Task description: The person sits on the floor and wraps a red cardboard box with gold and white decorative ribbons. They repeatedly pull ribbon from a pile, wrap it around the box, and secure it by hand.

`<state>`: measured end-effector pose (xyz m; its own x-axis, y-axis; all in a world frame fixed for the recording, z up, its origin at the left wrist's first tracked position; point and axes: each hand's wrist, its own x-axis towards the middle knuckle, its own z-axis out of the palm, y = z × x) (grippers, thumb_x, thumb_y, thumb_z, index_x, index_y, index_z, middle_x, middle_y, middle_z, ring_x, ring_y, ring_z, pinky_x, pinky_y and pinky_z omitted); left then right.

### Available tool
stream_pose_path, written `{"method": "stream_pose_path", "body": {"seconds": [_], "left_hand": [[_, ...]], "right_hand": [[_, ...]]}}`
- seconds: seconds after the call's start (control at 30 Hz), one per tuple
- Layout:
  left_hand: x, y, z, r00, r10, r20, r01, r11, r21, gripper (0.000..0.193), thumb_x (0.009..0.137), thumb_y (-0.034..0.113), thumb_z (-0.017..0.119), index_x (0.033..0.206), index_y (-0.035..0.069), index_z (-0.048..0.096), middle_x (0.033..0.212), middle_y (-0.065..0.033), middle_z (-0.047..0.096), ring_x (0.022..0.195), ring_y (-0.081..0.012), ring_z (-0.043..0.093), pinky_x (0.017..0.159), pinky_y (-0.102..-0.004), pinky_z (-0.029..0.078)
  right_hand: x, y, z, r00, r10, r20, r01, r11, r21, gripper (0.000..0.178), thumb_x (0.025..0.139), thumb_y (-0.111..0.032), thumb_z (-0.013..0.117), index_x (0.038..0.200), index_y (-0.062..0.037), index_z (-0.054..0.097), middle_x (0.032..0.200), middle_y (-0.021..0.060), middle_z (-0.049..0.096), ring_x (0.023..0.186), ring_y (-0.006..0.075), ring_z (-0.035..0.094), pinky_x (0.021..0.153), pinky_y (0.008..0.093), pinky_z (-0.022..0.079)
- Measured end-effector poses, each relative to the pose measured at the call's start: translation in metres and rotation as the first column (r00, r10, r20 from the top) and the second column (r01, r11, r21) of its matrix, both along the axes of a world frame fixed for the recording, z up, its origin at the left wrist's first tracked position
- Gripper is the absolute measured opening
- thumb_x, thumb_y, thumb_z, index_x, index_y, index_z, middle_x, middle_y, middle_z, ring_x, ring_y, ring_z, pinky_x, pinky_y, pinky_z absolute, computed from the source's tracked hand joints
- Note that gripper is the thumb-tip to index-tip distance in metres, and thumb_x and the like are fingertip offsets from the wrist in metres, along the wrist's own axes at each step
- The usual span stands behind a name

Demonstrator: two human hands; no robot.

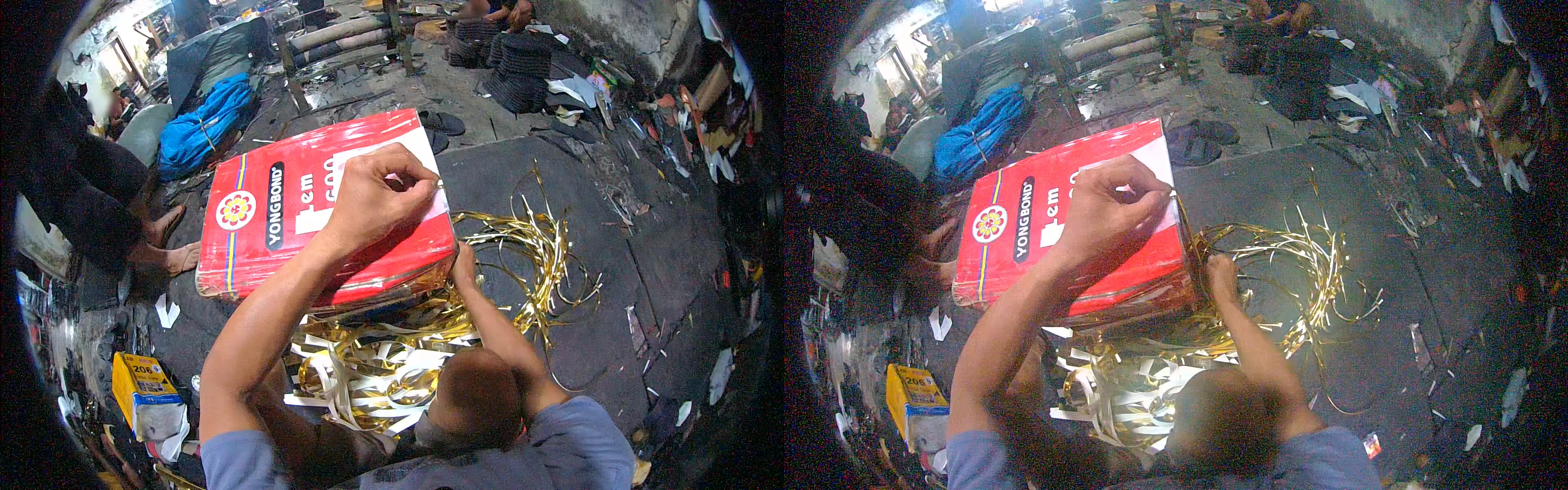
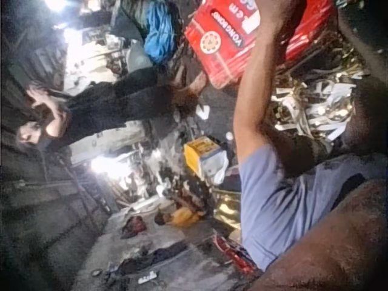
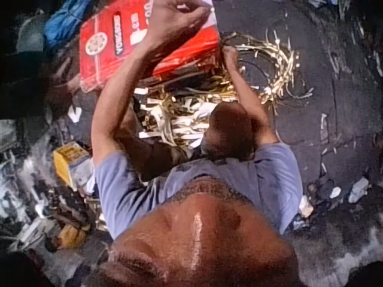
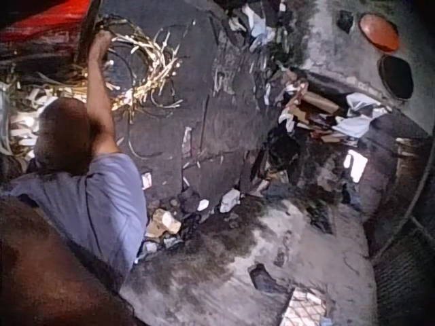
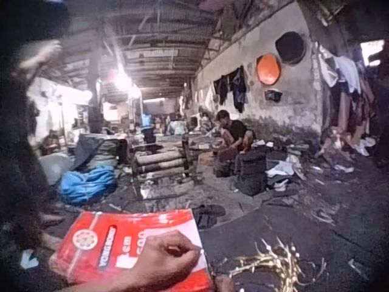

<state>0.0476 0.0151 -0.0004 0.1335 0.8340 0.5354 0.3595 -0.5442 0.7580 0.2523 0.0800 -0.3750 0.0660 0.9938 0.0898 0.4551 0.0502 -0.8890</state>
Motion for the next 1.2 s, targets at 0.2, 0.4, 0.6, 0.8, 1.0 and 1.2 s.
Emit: {"method": "stream_pose_path", "body": {"seconds": [0.2, 0.4, 0.6, 0.8, 1.0, 1.2], "left_hand": [[-0.001, -0.005, -0.001, 1.0, 0.009, 0.015, -0.008, 0.998, -0.063, 0.006, 0.086, 0.008, 0.077, 0.087, 0.002, 0.08, 0.086, -0.005, 0.075, 0.075, -0.0096, 0.069, 0.066, -0.0262, 0.055], [-0.007, -0.001, -0.007, 1.0, -0.002, 0.025, 0.004, 0.997, -0.082, 0.005, 0.086, 0.006, 0.077, 0.088, 0.002, 0.08, 0.086, -0.0051, 0.073, 0.075, -0.0095, 0.069, 0.067, -0.0249, 0.055], [0.004, 0.007, 0.003, 0.996, -0.065, -0.058, 0.066, 0.997, 0.028, 0.006, 0.085, 0.005, 0.077, 0.089, 0.003, 0.08, 0.087, -0.006, 0.073, 0.073, -0.0103, 0.068, 0.065, -0.0262, 0.054], [-0.024, -0.007, 0.005, 0.958, -0.067, -0.278, 0.131, 0.967, 0.217, 0.014, 0.087, 0.0, 0.073, 0.098, 0.004, 0.08, 0.092, -0.009, 0.072, 0.078, -0.0187, 0.071, 0.066, -0.0305, 0.057], [-0.021, 0.001, -0.001, 0.934, -0.099, -0.343, 0.21, 0.93, 0.302, 0.017, 0.089, 0.0, 0.074, 0.105, 0.004, 0.078, 0.098, -0.0115, 0.072, 0.083, -0.0241, 0.073, 0.072, -0.0341, 0.06], [-0.044, -0.01, -0.008, 0.878, 0.07, -0.474, 0.187, 0.861, 0.472, 0.02, 0.089, 0.001, 0.073, 0.107, 0.005, 0.079, 0.101, -0.0128, 0.073, 0.099, -0.0317, 0.07, 0.086, -0.0422, 0.058]], "right_hand": [[0.004, -0.025, -0.018, 0.939, -0.139, 0.315, 0.183, 0.977, -0.113, 0.024, 0.086, -0.022, 0.066, 0.085, -0.0001, 0.075, 0.092, 0.0261, 0.072, 0.085, 0.0461, 0.071, 0.077, 0.0559, 0.056], [0.022, -0.04, -0.034, 0.878, 0.117, 0.464, 0.035, 0.951, -0.307, 0.029, 0.089, -0.021, 0.064, 0.101, 0.0015, 0.077, 0.095, 0.0258, 0.074, 0.097, 0.048, 0.072, 0.09, 0.0551, 0.058], [0.062, -0.029, -0.075, 0.87, 0.043, 0.491, 0.195, 0.885, -0.423, 0.028, 0.086, -0.02, 0.066, 0.102, 0.0002, 0.077, 0.116, 0.0291, 0.072, 0.109, 0.0471, 0.071, 0.096, 0.0542, 0.057], [0.038, -0.057, -0.012, 0.876, 0.097, 0.472, 0.131, 0.894, -0.428, 0.029, 0.086, -0.018, 0.065, 0.094, 0.0085, 0.075, 0.102, 0.0358, 0.072, 0.102, 0.0512, 0.071, 0.092, 0.055, 0.058], [0.077, -0.051, -0.036, 0.815, -0.008, 0.579, 0.259, 0.9, -0.351, 0.053, 0.091, -0.048, 0.073, 0.103, 0.0034, 0.076, 0.111, 0.0272, 0.074, 0.109, 0.0451, 0.071, 0.094, 0.0527, 0.058], [0.071, -0.054, -0.025, 0.865, -0.011, 0.502, 0.188, 0.934, -0.303, 0.037, 0.091, -0.03, 0.069, 0.091, 0.006, 0.074, 0.104, 0.0343, 0.072, 0.102, 0.0512, 0.07, 0.089, 0.0571, 0.055]]}}
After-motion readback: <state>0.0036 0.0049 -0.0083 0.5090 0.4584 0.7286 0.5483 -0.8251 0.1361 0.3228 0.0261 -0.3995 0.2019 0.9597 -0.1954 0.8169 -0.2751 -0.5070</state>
